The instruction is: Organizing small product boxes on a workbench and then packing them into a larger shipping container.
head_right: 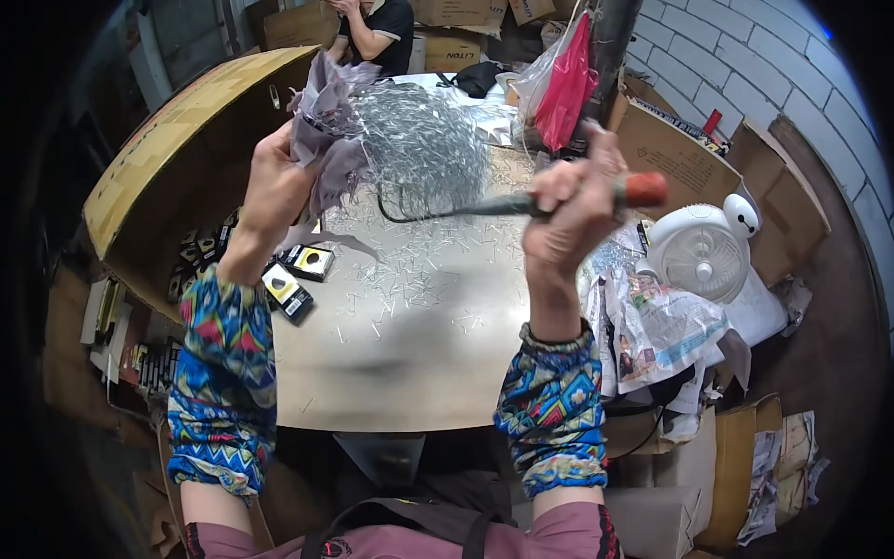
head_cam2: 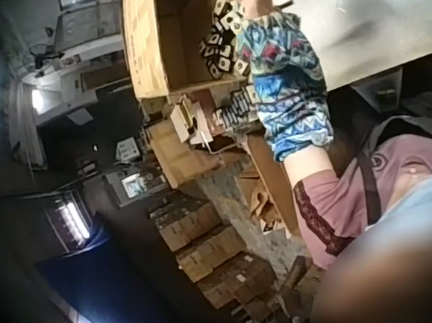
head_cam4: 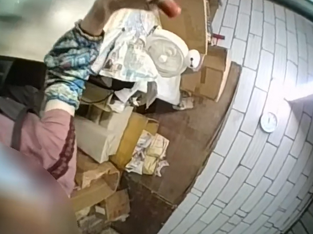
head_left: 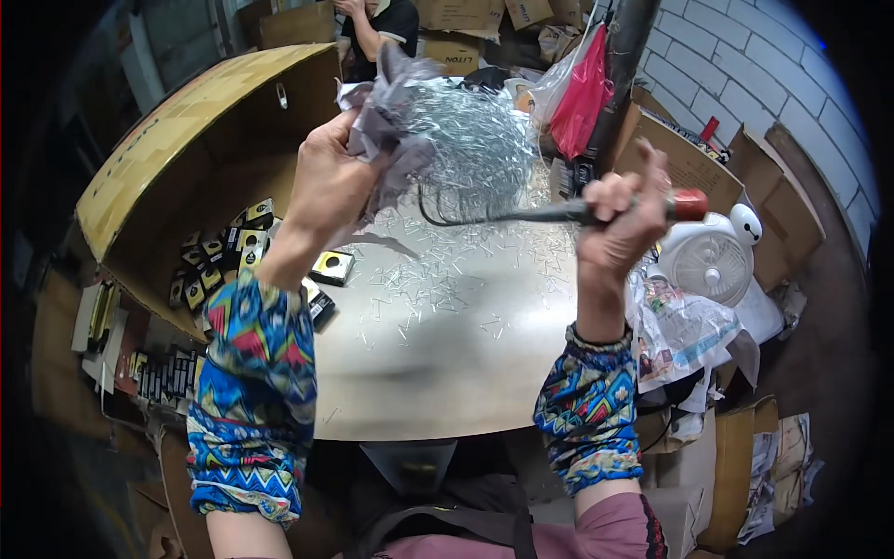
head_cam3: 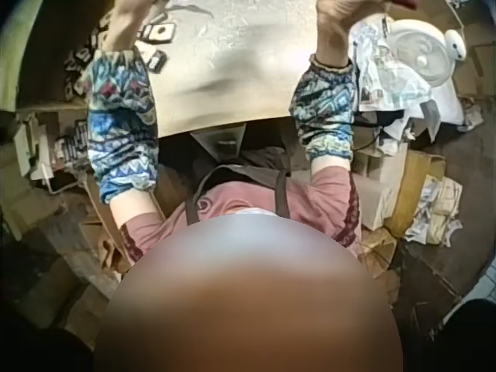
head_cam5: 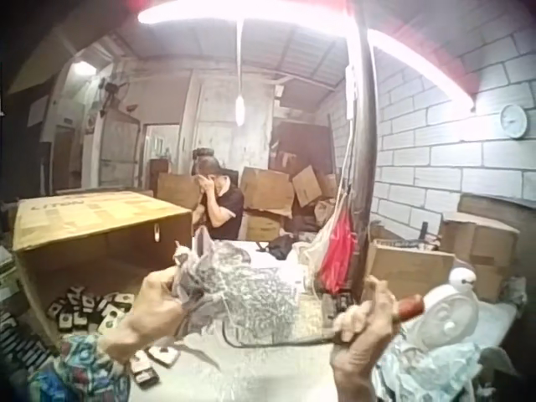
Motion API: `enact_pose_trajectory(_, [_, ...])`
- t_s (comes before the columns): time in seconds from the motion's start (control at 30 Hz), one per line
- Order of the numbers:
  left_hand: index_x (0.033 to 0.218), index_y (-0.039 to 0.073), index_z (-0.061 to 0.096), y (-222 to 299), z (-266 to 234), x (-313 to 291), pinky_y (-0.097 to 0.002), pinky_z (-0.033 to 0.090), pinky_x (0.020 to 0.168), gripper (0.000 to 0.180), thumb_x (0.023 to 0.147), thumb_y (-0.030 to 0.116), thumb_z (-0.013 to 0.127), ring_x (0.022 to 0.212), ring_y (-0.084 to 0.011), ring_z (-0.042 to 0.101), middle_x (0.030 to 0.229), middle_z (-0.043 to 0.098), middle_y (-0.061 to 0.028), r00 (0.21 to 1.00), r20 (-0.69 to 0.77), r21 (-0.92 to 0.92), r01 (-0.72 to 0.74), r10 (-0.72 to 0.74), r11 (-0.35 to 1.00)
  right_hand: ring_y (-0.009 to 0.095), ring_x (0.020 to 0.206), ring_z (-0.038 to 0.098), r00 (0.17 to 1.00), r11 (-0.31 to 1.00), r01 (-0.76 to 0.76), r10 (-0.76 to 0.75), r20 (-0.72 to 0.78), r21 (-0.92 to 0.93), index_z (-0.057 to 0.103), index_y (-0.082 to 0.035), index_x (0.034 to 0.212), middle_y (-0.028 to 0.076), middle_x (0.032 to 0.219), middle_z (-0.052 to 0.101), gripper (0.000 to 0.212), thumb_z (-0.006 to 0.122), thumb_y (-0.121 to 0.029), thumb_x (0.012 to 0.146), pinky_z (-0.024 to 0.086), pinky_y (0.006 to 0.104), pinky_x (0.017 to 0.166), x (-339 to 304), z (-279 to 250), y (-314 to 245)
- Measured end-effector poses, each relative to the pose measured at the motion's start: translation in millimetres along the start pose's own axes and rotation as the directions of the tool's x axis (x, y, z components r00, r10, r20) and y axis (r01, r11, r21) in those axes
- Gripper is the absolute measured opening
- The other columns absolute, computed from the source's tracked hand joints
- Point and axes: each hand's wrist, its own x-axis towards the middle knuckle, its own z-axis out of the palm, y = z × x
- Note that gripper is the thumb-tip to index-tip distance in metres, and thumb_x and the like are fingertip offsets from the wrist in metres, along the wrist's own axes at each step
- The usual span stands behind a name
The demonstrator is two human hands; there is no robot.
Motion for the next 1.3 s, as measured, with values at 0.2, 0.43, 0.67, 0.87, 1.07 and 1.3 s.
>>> enact_pose_trajectory(0.2, [0.106, 0.001, 0.072, -67.2, -68.2, -5.3, -0.0295, 0.052, 0.071, 0.02, 0.087, 0.009, 0.072, 0.077, -0.013, 0.065, 0.085, 0.071, -0.0067, 0.989, -0.081, 0.33, -0.092, 0.125, 0.94, 0.008, 0.038, 0.038, 0.974, 0.971, 0.217, -0.222, 0.041, 0.102, 0.059, -0.003, 0.105, -0.006, 0.049, 0.035, 0.021, 0.06, -0.024, 0.1, 0.036, 0.0264, 0.039, 5.6, 5.4, -4.9])
enact_pose_trajectory(0.43, [0.109, 0.002, 0.067, -74.3, -83.8, -10.4, -0.0417, 0.05, 0.074, 0.033, 0.077, 0.006, 0.064, 0.08, -0.0371, 0.062, 0.087, 0.06, -0.0214, 0.989, -0.131, 0.691, 0.037, 0.074, 0.722, 0.009, 0.041, 0.041, 0.975, 0.987, 0.113, -0.133, 0.176, 0.119, 0.056, -0.007, 0.092, -0.005, 0.05, 0.04, 0.023, 0.055, -0.027, 0.103, 0.04, 0.0269, 0.044, 18.1, 41.0, 2.9])
enact_pose_trajectory(0.67, [0.107, 0.005, 0.069, -83.5, -93.0, -1.8, -0.0364, 0.049, 0.062, 0.027, 0.081, 0.008, 0.066, 0.066, -0.0276, 0.064, 0.079, 0.067, -0.0169, 0.97, -0.243, 0.617, 0.133, 0.027, 0.775, 0.007, 0.037, 0.039, 0.969, 0.99, 0.144, -0.139, 0.203, -0.009, 0.061, -0.001, 0.098, -0.005, 0.05, 0.041, 0.025, 0.06, -0.026, 0.1, 0.038, 0.027, 0.042, 10.9, 66.8, 19.9])
enact_pose_trajectory(0.87, [0.108, 0.001, 0.067, -32.5, -36.0, 3.2, -0.0248, 0.049, 0.055, 0.019, 0.09, -0.001, 0.062, 0.066, -0.0093, 0.063, 0.082, 0.069, -0.003, 0.935, -0.328, 0.016, 0.145, -0.131, 0.989, 0.006, 0.037, 0.041, 0.943, 0.917, 0.128, 0.005, 0.332, -0.378, 0.059, -0.003, 0.092, -0.005, 0.05, 0.043, 0.017, 0.064, -0.019, 0.096, 0.036, 0.0225, 0.036, -19.6, 45.0, 49.7])
enact_pose_trajectory(1.07, [0.112, 0.002, 0.064, 8.2, -22.0, -4.9, -0.0221, 0.049, 0.052, 0.024, 0.09, 0.007, 0.072, 0.064, -0.0078, 0.062, 0.086, 0.07, -0.0048, 0.955, -0.191, -0.334, 0.152, -0.225, 0.93, 0.008, 0.036, 0.039, 0.994, 0.994, -0.044, 0.034, -0.103, -0.099, 0.059, -0.005, 0.1, -0.006, 0.049, 0.04, 0.02, 0.067, -0.022, 0.094, 0.033, 0.0255, 0.035, -26.8, 20.3, 75.4])
enact_pose_trajectory(1.3, [0.111, -0.001, 0.068, -52.9, -84.8, -6.8, -0.0257, 0.049, 0.064, 0.03, 0.089, 0.018, 0.076, 0.072, -0.0101, 0.061, 0.093, 0.07, -0.0027, 0.873, -0.361, -0.125, 0.305, -0.329, 0.944, 0.007, 0.037, 0.037, 0.986, 0.985, 0.158, -0.161, -0.045, -0.075, 0.057, -0.004, 0.105, -0.006, 0.049, 0.038, 0.024, 0.065, -0.026, 0.098, 0.034, 0.0263, 0.038, -2.2, 39.4, 30.1])
